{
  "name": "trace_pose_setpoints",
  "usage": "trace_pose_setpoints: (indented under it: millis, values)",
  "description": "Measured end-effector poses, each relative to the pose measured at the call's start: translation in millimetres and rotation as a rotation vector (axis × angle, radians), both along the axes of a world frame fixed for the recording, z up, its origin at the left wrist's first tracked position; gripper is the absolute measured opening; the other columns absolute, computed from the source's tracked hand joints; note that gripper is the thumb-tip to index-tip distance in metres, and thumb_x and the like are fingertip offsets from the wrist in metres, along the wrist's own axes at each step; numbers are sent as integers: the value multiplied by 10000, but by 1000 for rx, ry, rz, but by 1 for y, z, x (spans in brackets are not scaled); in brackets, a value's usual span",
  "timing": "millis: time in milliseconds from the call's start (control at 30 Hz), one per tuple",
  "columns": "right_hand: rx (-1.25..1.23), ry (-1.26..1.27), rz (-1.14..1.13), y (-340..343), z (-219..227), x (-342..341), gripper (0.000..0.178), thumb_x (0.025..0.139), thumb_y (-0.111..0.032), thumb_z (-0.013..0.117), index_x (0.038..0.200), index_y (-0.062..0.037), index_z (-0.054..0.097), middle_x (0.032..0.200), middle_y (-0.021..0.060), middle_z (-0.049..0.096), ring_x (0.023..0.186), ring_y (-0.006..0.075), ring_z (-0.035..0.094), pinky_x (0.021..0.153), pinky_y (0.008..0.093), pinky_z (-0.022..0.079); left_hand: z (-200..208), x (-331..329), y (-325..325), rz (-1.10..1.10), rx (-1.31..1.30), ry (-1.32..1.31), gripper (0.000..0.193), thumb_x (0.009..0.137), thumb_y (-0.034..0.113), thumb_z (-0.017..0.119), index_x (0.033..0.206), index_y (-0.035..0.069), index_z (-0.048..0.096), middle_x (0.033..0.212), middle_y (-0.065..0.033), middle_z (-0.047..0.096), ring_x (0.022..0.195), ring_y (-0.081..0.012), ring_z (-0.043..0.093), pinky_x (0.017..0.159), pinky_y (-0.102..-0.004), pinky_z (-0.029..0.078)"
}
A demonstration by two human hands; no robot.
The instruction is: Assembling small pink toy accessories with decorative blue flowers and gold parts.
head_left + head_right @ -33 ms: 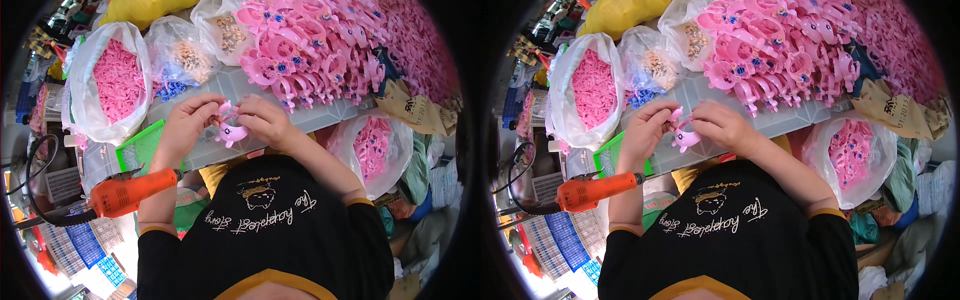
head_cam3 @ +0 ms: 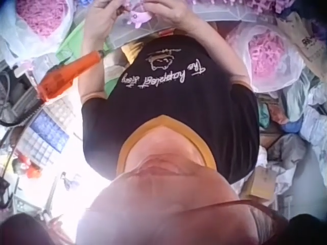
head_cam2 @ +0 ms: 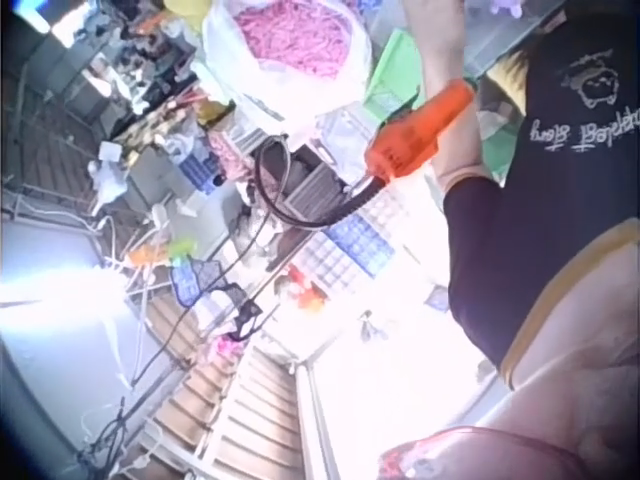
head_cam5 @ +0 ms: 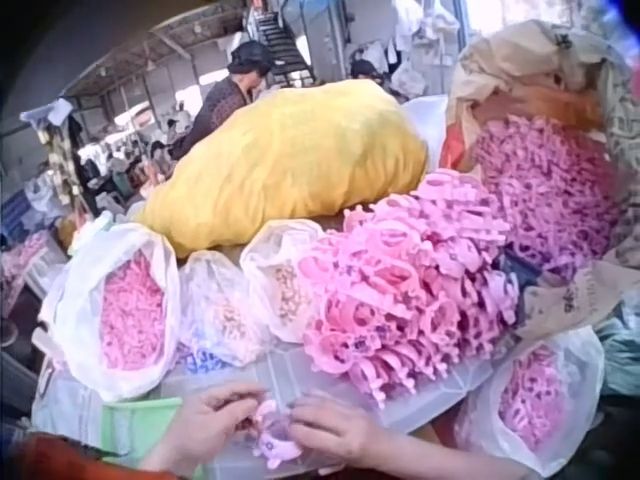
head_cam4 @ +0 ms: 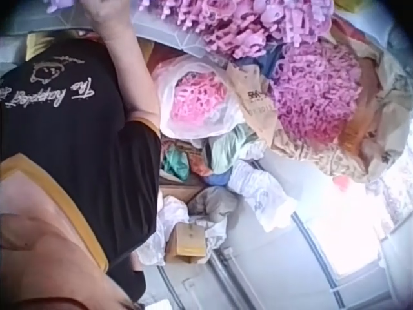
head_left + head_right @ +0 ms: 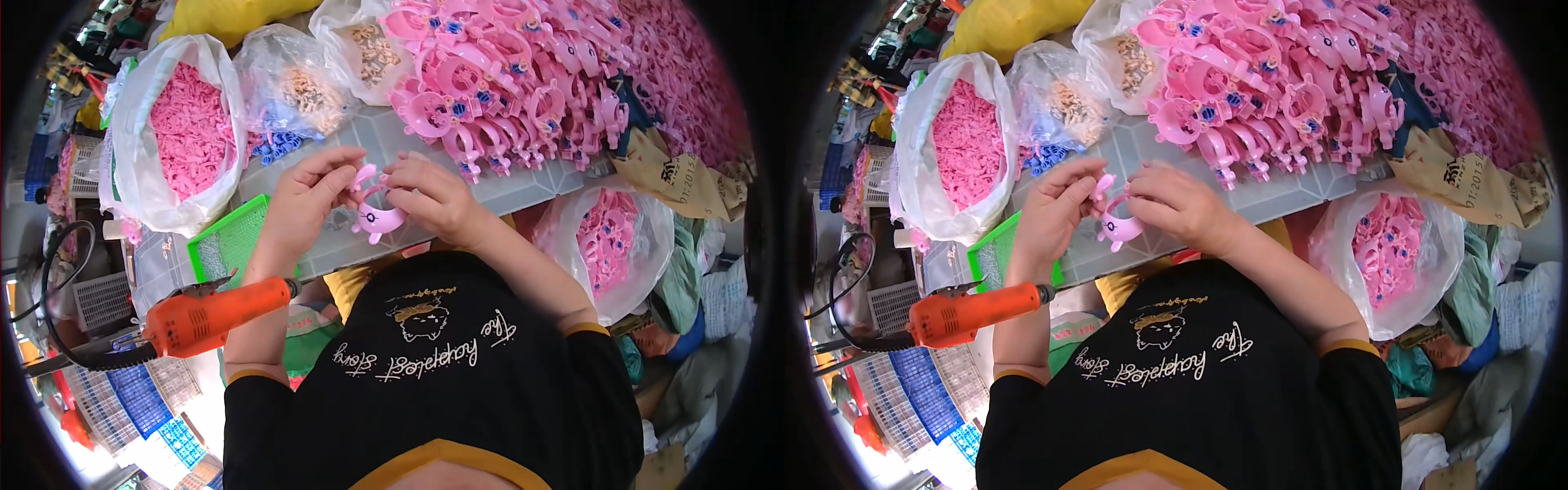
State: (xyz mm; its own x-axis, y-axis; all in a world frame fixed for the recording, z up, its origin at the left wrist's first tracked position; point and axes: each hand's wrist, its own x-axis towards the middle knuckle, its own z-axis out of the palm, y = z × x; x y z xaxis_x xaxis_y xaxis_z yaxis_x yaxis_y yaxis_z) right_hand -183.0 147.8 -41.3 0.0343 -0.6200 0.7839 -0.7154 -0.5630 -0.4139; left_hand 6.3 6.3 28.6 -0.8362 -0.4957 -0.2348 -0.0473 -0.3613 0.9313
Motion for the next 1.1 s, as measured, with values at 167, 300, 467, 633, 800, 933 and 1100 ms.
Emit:
trace_pose_setpoints:
  millis: [167, 300, 467, 633, 800, 933, 1100]
  values:
    - [-23, 130, 14, 5, 8, -3, 197, 835, -89, 678, 1019, -20, 675, 1121, 143, 671, 1070, 330, 690, 992, 541, 545, 3, -2, 5, -20, -371, -174, 187, 1002, 74, 632, 1149, 6, 726, 1009, -41, 701, 885, -88, 633, 748, -237, 514]
    - [-12, 122, 10, 5, 4, -2, 215, 836, -115, 665, 1040, -49, 655, 1153, 126, 655, 1096, 306, 670, 1013, 506, 536, 3, -3, 10, -73, -563, -93, 175, 991, 30, 625, 1132, -21, 715, 1029, -51, 691, 942, -105, 647, 785, -232, 520]
    - [-9, 144, 4, 5, 5, 1, 224, 822, -125, 674, 1033, -52, 659, 1145, 122, 654, 1077, 304, 676, 1002, 484, 545, 5, -2, 13, -93, -554, -143, 192, 948, 3, 660, 1131, -26, 709, 1035, -58, 710, 920, -94, 643, 804, -245, 526]
    - [-26, 157, 5, 3, 6, 4, 234, 807, -133, 688, 1029, -61, 666, 1135, 116, 655, 1070, 297, 680, 982, 469, 551, -3, 3, 15, 26, -526, -184, 200, 965, 7, 649, 1158, -19, 691, 1035, -49, 713, 927, -96, 653, 822, -249, 533]
    - [-55, 191, -14, 1, 5, 6, 228, 798, -134, 697, 1016, -70, 675, 1130, 115, 659, 1061, 288, 682, 970, 454, 556, 5, -2, 19, 68, -421, -108, 193, 982, 8, 632, 1167, -17, 681, 1036, -51, 722, 944, -102, 663, 840, -251, 539]
    - [-58, 170, 24, 1, 10, 7, 244, 806, -105, 692, 1032, -16, 670, 1109, 156, 672, 1043, 331, 688, 946, 491, 564, 3, -1, 20, 58, -553, -151, 164, 979, 25, 642, 1120, -18, 713, 1039, -49, 728, 937, -113, 668, 824, -250, 531]
    - [-49, 172, 10, 1, 9, 7, 265, 798, -119, 696, 1043, -23, 673, 1107, 153, 674, 1040, 329, 686, 931, 485, 563, 13, -4, 23, 34, -832, -150, 147, 962, 32, 656, 1072, -17, 740, 1004, -62, 736, 908, -112, 672, 795, -249, 527]
